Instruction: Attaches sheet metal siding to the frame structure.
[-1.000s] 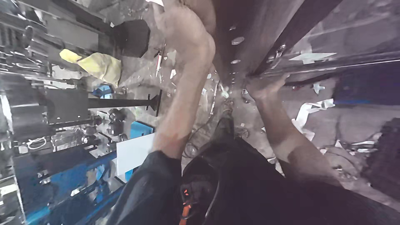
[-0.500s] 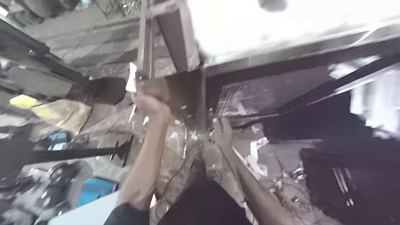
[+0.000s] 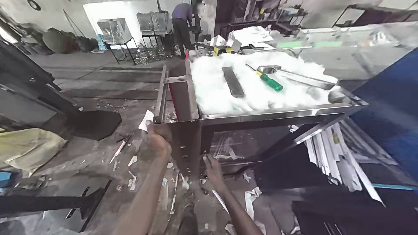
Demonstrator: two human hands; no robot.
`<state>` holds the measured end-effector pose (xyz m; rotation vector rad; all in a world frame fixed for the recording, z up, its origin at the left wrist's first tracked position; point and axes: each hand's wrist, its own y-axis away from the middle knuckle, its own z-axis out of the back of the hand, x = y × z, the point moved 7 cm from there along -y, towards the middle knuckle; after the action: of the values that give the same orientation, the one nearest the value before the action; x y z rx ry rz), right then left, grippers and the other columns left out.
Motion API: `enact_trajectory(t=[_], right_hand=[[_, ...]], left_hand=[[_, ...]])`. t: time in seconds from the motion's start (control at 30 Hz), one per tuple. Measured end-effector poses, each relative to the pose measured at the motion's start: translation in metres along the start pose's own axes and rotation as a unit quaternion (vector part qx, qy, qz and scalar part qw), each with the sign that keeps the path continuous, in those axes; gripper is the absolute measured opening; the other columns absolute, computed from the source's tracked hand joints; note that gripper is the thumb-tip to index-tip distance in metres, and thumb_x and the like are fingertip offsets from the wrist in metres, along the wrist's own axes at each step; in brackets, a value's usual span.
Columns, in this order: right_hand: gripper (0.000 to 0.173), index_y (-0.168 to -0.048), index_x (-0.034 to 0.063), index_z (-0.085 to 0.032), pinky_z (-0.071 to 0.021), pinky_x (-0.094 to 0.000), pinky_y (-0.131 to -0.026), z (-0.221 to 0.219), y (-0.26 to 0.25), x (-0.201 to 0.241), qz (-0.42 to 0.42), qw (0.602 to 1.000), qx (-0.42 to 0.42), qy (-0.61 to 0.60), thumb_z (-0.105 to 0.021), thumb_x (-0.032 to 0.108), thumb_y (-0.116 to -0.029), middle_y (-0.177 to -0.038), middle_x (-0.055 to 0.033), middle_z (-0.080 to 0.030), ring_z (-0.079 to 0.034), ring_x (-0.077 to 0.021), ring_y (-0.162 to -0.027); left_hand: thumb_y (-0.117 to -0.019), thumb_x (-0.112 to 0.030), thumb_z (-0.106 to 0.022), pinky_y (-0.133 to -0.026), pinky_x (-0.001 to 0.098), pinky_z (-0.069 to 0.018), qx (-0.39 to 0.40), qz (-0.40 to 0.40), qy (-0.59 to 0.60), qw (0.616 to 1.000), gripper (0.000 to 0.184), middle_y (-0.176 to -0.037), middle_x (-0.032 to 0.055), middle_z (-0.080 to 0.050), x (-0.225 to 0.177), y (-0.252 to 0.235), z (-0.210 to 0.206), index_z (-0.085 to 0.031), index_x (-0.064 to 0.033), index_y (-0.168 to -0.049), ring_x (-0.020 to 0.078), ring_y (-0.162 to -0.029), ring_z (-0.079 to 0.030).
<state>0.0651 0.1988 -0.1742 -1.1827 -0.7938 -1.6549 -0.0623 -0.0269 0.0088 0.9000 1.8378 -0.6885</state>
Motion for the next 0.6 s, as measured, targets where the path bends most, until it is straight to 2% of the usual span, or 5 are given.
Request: enact_trajectory(t=[0.1, 0.23, 0.43, 0.47, 0.6], right_hand=[[0.029, -0.115, 0.0112, -0.074, -0.0568, -0.0397, -0.093, 0.002, -0.001, 0.000, 0.009, 1.000, 0.004, 0.002, -0.050, 0.027, -0.1075, -0.105, -0.0010, -0.075, -0.069, -0.0114, -0.098], [0.030, -0.117, 0.0078, -0.073, -0.0552, -0.0436, -0.096, 0.006, 0.002, 0.007, -0.010, 0.999, 0.003, 0.041, -0.051, 0.025, -0.1074, -0.107, -0.0064, -0.075, -0.070, -0.0166, -0.102], [0.027, -0.105, 0.0071, -0.075, -0.0597, -0.0372, -0.086, 0.014, 0.045, 0.000, 0.074, 0.997, -0.007, 0.027, -0.051, 0.019, -0.1046, -0.096, -0.0023, -0.076, -0.072, -0.0116, -0.090], [0.026, -0.105, 0.0083, -0.075, -0.0598, -0.0360, -0.085, 0.017, 0.055, -0.006, 0.068, 0.998, -0.003, 0.019, -0.052, 0.020, -0.1043, -0.095, -0.0010, -0.075, -0.071, -0.0102, -0.089], [0.026, -0.111, 0.0062, -0.075, -0.0600, -0.0366, -0.091, 0.023, 0.063, -0.013, 0.039, 0.999, 0.012, 0.007, -0.055, 0.021, -0.1047, -0.100, -0.0031, -0.076, -0.072, -0.0108, -0.094]], left_hand=[[-0.1104, -0.026, -0.043, -0.074, 0.0383, -0.0593, 0.013, -0.002, 0.017, 1.000, 0.029, -0.089, 0.0071, -0.066, -0.001, 0.000, -0.001, -0.061, -0.0030, -0.114, 0.0162, -0.080, -0.068], [-0.1101, -0.027, -0.045, -0.072, 0.0378, -0.0588, 0.006, 0.013, 0.025, 1.000, 0.029, -0.085, 0.0070, -0.065, -0.001, 0.001, -0.001, -0.062, -0.0030, -0.110, 0.0162, -0.077, -0.067], [-0.1099, -0.027, -0.045, -0.075, 0.0385, -0.0594, -0.004, 0.019, 0.000, 1.000, 0.030, -0.089, 0.0089, -0.066, 0.002, -0.004, 0.001, -0.061, -0.0019, -0.114, 0.0174, -0.081, -0.068], [-0.1102, -0.027, -0.044, -0.076, 0.0381, -0.0593, -0.004, 0.020, -0.003, 1.000, 0.030, -0.091, 0.0088, -0.066, 0.003, -0.002, 0.001, -0.059, -0.0019, -0.116, 0.0171, -0.082, -0.068], [-0.1101, -0.025, -0.042, -0.078, 0.0394, -0.0590, -0.007, 0.024, -0.005, 1.000, 0.030, -0.096, 0.0106, -0.066, 0.005, 0.000, 0.002, -0.057, -0.0016, -0.123, 0.0180, -0.085, -0.068]])
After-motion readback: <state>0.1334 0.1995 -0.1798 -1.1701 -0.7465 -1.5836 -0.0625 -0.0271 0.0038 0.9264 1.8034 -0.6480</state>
